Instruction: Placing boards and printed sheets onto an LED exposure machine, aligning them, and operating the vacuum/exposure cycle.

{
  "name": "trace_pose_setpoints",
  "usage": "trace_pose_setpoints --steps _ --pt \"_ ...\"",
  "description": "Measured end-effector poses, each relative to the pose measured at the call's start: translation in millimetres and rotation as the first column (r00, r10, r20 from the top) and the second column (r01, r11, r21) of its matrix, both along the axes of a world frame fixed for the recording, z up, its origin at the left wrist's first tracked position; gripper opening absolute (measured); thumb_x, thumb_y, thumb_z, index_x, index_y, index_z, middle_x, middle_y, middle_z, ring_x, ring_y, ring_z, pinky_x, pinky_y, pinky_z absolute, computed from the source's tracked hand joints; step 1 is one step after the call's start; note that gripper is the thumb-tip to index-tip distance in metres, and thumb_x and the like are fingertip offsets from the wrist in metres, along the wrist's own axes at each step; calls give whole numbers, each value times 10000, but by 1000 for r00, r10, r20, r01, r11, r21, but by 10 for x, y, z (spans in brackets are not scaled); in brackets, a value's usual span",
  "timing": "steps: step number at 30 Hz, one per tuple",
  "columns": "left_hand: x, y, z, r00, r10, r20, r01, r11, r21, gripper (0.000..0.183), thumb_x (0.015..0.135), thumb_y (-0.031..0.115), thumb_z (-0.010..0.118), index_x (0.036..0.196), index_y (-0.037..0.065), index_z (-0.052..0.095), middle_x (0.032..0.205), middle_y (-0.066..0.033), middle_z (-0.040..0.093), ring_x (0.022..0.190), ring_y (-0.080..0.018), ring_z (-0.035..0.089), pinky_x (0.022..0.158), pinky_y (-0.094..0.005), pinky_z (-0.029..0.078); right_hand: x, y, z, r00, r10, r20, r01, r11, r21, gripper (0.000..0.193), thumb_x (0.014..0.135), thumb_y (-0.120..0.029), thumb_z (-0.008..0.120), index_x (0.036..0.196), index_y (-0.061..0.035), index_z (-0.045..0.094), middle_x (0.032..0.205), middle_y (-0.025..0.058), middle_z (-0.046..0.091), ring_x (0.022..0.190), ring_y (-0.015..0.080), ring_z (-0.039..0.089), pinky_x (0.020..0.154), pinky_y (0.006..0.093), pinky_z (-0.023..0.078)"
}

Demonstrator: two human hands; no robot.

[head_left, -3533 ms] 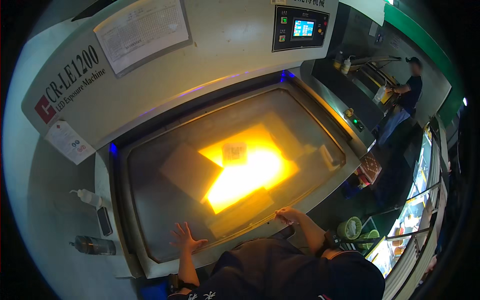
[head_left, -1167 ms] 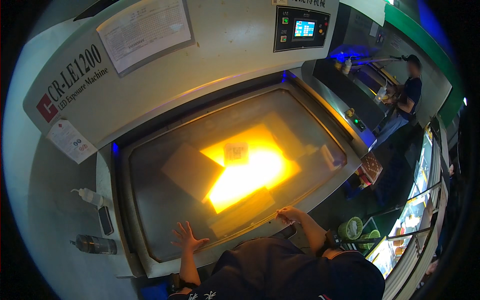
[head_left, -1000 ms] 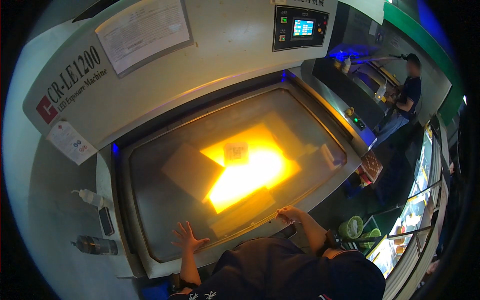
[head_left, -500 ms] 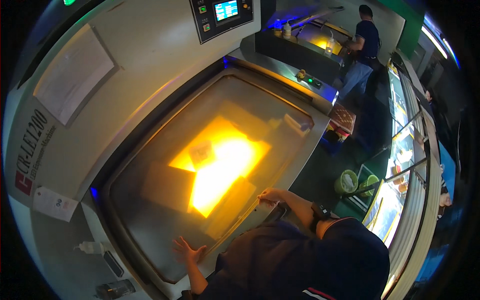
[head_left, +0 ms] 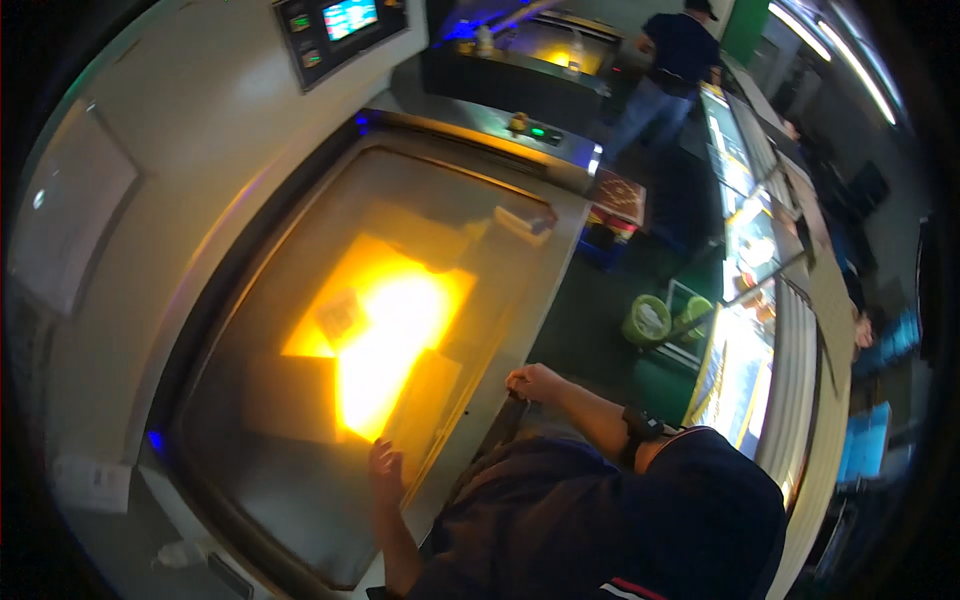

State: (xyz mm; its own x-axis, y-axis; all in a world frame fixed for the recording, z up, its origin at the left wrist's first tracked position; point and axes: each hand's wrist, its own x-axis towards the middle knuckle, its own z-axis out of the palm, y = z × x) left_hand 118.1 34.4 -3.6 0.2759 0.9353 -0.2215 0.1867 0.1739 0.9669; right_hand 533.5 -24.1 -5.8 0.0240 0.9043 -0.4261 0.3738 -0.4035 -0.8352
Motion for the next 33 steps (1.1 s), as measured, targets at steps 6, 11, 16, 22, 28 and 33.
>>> trace_pose_setpoints --steps 6,11,16,22,28,33 --pt "1419 -393 100 820 -568 67 571 819 -50 618 888 190 674 1426 47 406 1368 -147 511 1231 -258 515 997 -400 436 1248 -1177 757 809 -438 392 341 893 294 355 892 -243 608 1211 -85 594 1051 134 676 1033 308 638 874 397 509" --pt "1835 -766 -15 658 -679 -325 652 730 -204 882 816 318 731 1489 -2 258 1528 -234 295 1403 -348 334 1127 -409 311 1852 -2527 1839 251 -705 663 368 703 608 521 741 -95 742 1230 -62 568 1286 169 565 1168 369 539 993 438 443" --pt "2070 -732 -332 553 -669 -496 589 735 -335 904 804 330 743 1469 -52 265 1474 -271 369 1358 -385 391 1107 -410 343 3174 -4147 2039 -367 -416 832 604 574 553 906 706 -239 821 1476 -188 346 1511 153 325 1414 358 285 1118 508 297" --pt "1877 -720 -285 677 -431 -596 283 901 -330 594 817 384 733 1158 -69 555 1106 -249 629 1047 -389 608 911 -437 464 4176 -4715 2233 -433 -291 853 731 440 521 542 818 -127 633 1344 -153 507 1381 90 518 1229 308 512 1007 467 425" --pt "1942 -794 1653 580 -30 -814 365 903 227 398 800 309 757 988 -3 597 837 -152 642 780 -341 626 737 -431 488 4317 -4826 1789 -500 -432 751 576 481 660 372 881 -69 490 1197 -145 671 1212 44 662 1038 272 631 874 388 515" --pt "2082 -368 3042 91 578 -811 231 779 582 374 787 369 731 1006 67 704 918 -183 692 842 -383 671 728 -463 542 3884 -4502 1921 -408 -473 781 359 703 614 370 937 -112 479 1273 -124 633 1276 56 638 1129 247 620 960 380 467"
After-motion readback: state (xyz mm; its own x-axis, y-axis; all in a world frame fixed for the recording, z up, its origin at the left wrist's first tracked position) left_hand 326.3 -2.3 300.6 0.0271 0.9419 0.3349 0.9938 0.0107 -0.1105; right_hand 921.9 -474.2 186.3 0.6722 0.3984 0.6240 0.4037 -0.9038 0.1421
